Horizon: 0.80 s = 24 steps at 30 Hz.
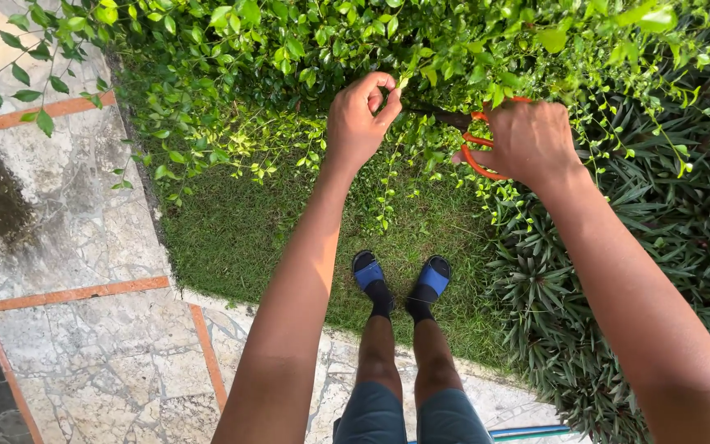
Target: Trimming a green hedge using a pair of scissors.
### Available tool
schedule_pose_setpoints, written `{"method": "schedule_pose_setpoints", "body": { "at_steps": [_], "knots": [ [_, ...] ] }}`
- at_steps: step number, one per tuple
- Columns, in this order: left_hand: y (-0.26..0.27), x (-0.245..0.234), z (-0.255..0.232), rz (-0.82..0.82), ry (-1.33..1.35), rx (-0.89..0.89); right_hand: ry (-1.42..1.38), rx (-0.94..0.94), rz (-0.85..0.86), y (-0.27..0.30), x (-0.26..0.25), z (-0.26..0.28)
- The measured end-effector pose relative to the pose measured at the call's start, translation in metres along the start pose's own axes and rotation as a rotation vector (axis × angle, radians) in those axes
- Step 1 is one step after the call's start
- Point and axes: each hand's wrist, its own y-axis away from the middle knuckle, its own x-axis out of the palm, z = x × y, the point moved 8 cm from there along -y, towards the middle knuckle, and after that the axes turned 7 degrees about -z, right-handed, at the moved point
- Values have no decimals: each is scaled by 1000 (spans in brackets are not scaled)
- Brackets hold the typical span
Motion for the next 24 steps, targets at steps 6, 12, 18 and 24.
{"method": "schedule_pose_setpoints", "body": {
  "at_steps": [6, 12, 18, 24],
  "knots": [
    [10, -8, 2, -34, -40, -56, 272, -112, -250, -10, -14, 20],
    [16, -11, 10, -23, -23, -108, 321, -106, 6, -32, 5, 33],
    [18, -15, 2, -47, 29, -83, 225, -73, 112, -46, 56, 28],
    [22, -15, 5, -65, 14, -52, 246, -101, 139, -43, 24, 43]
  ]
}}
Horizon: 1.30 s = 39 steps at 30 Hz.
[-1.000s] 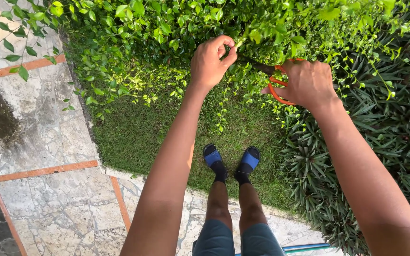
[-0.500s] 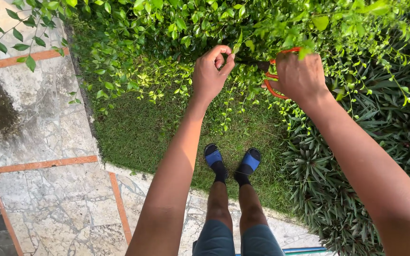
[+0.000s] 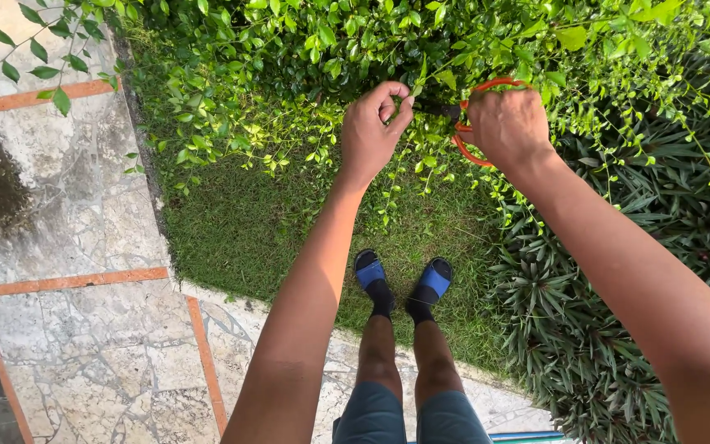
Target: Trimming a green hedge using a pair of scissors.
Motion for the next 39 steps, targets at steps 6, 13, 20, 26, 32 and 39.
{"method": "schedule_pose_setpoints", "body": {
  "at_steps": [6, 13, 20, 26, 32, 39],
  "knots": [
    [5, 1, 4, -41, -34, -14, -49, 51, 30, 10, 24, 3],
    [5, -13, -19, 9, -50, -44, -136, 120, 62, 33, -13, 10],
    [56, -33, -3, 30, 86, -79, -304, 202, -18, 69, -32, 16],
    [121, -59, 16, 49, 67, -289, -382, 248, -26, 100, -48, 31],
    [166, -69, 13, 79, 19, -526, -732, 366, -22, 126, -48, 40],
    [197, -66, -2, -39, 147, -508, -1457, 471, 10, 145, -34, 58]
  ]
}}
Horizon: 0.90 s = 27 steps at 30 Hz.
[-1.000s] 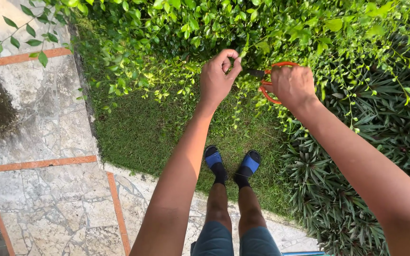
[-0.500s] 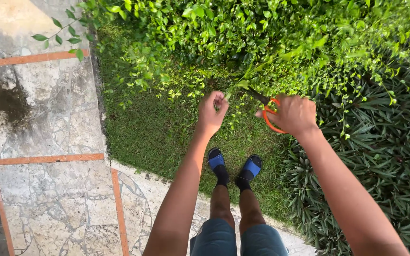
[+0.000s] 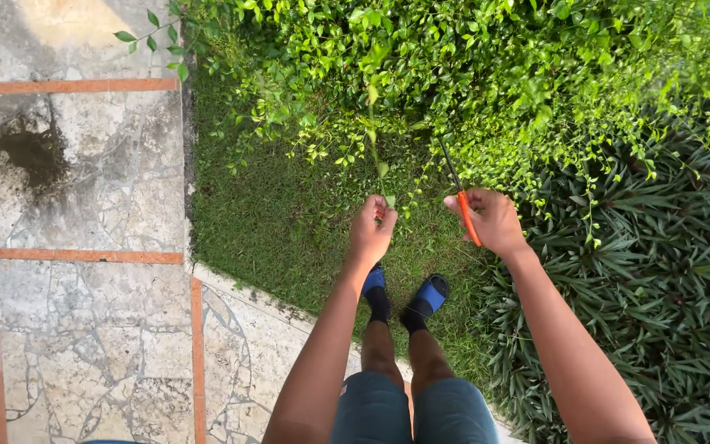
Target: Trimming a green hedge using a pair of scissors.
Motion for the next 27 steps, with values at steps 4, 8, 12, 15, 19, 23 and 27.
{"method": "schedule_pose_setpoints", "body": {
  "at_steps": [4, 8, 12, 15, 19, 23, 27],
  "knots": [
    [11, 9, 2, -23, 122, -71, 15, 116, 72, 11, 4, -5],
    [23, 8, 5, -117, 216, -102, -105, 134, 116, 13, 13, -24],
    [37, 15, 32, -186, 370, -174, -76, 136, 140, 19, 13, -28],
    [51, 19, 39, -199, 445, -241, -130, 95, 158, 16, 20, -45],
    [61, 23, 52, -246, 441, -301, -84, 121, 173, 26, 20, -28],
    [61, 27, 51, -233, 474, -306, -98, 74, 191, 29, 24, -25],
    [53, 35, 78, -246, 410, -300, -144, 97, 226, 28, 32, -38]
  ]
}}
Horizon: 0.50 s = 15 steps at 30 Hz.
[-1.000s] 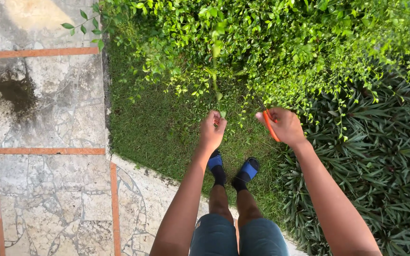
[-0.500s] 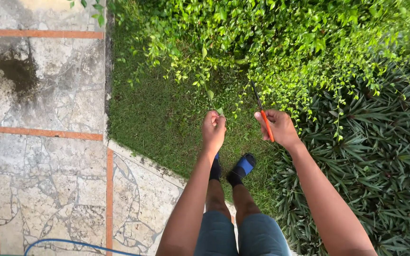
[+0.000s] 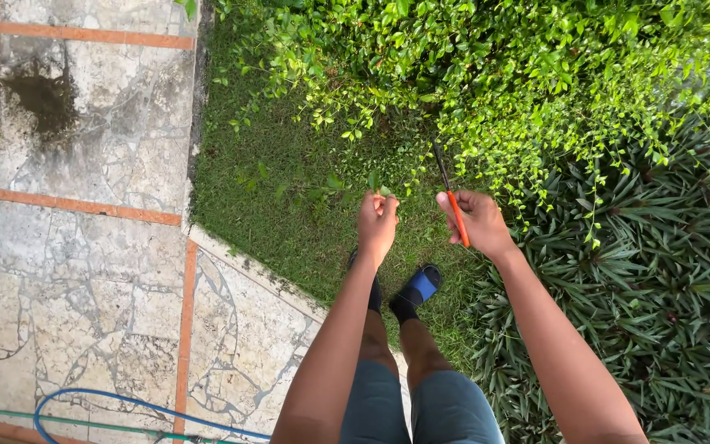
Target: Trimming a green hedge using a pair of scissors.
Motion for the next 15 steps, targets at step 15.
{"method": "schedule_pose_setpoints", "body": {
  "at_steps": [15],
  "knots": [
    [-26, 48, -11, 161, -295, 185, -119, 3, 11, -21, -28, -23]
  ]
}}
